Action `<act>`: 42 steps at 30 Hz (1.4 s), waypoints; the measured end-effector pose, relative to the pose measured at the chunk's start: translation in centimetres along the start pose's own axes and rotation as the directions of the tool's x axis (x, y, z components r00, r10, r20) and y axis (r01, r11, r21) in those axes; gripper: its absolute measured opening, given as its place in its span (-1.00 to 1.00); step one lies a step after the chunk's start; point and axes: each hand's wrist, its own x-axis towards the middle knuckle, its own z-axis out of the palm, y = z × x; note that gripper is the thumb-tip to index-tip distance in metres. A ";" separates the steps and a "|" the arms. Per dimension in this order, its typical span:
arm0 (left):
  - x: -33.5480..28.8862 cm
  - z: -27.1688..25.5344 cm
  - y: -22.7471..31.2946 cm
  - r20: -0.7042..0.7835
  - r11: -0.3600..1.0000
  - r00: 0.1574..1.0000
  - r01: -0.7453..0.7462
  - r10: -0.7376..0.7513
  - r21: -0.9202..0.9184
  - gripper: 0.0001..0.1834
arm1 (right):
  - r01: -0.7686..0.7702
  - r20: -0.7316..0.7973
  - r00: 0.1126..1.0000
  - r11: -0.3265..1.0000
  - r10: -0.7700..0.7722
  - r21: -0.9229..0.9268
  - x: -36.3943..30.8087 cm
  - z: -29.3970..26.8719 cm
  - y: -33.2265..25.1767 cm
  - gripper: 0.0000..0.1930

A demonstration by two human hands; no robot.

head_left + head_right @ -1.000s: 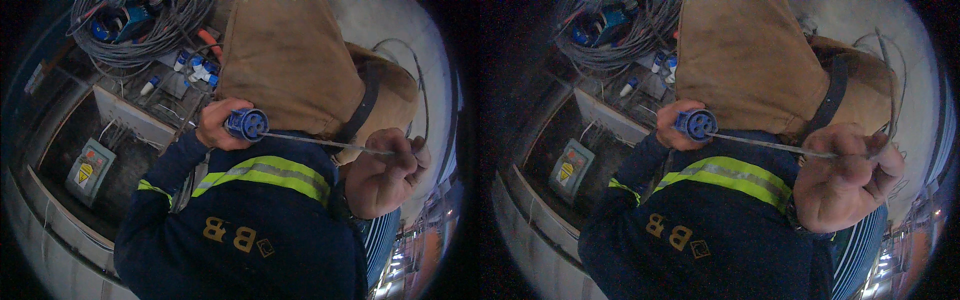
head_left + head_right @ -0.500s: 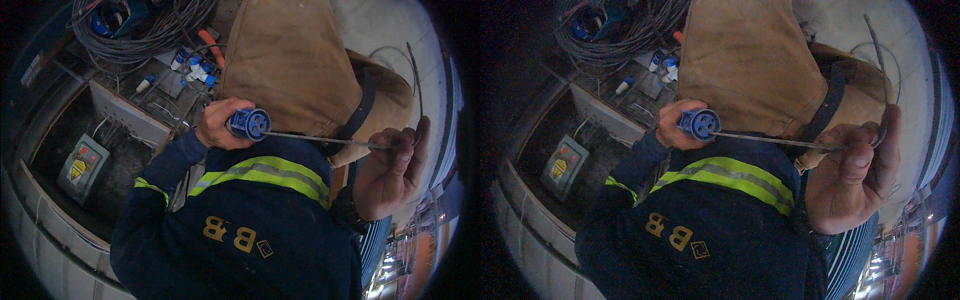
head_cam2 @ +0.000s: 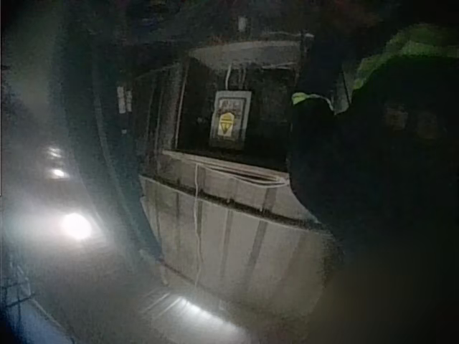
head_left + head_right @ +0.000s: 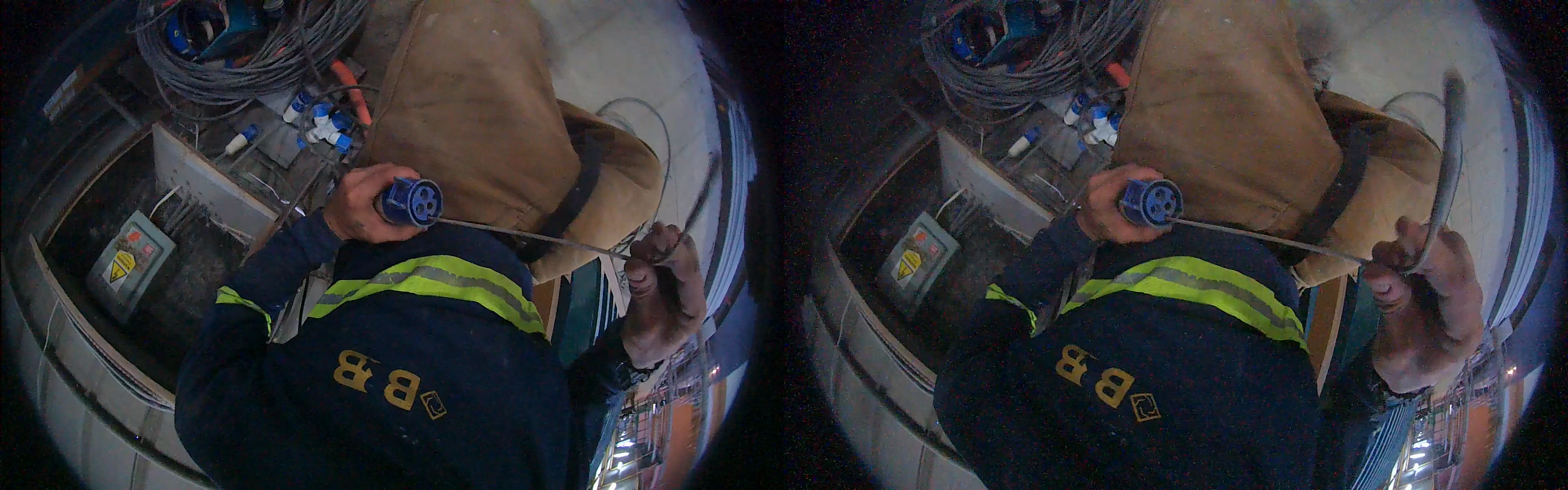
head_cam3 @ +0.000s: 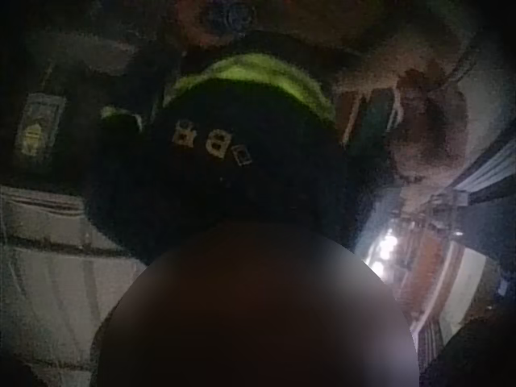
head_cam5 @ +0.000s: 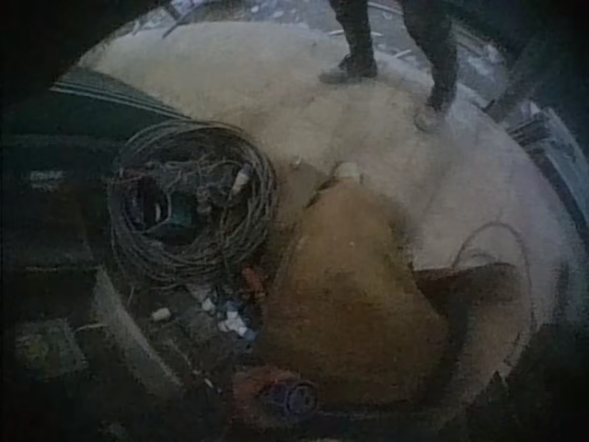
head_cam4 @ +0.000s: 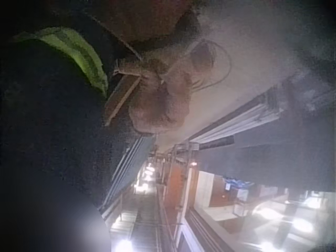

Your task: The person kneels on the floor and uses a metal rod to manipulate the internal components of a blue electrical connector. They then use a hammer to tap the connector and continue adjusting the wires inside.

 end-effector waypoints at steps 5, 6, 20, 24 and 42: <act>0.0 -0.1 0.3 -0.001 1.000 1.000 0.006 -0.006 0.021 -0.39 | 0.309 0.202 0.940 0.938 -0.276 -0.156 2.6 -0.4 0.1 -0.71; 0.0 -0.1 0.3 -0.002 1.000 1.000 0.002 -0.002 0.023 -0.39 | 0.362 0.203 0.925 0.905 -0.320 -0.224 3.0 -0.3 0.1 -0.73; -0.2 0.3 0.2 -0.029 0.998 0.999 0.016 -0.014 0.053 -0.38 | -0.461 0.349 0.857 0.867 0.380 0.187 2.4 -1.9 -2.9 -0.20; -0.3 0.3 0.0 -0.022 0.998 1.000 0.002 -0.001 0.056 -0.38 | -0.468 0.362 0.847 0.869 0.389 0.162 2.7 -2.2 -1.9 -0.33; -0.4 -0.5 -0.5 0.034 1.000 0.999 -0.003 0.003 0.010 -0.33 | -0.135 0.621 0.763 0.983 0.181 -0.121 5.0 -5.0 -3.4 -0.57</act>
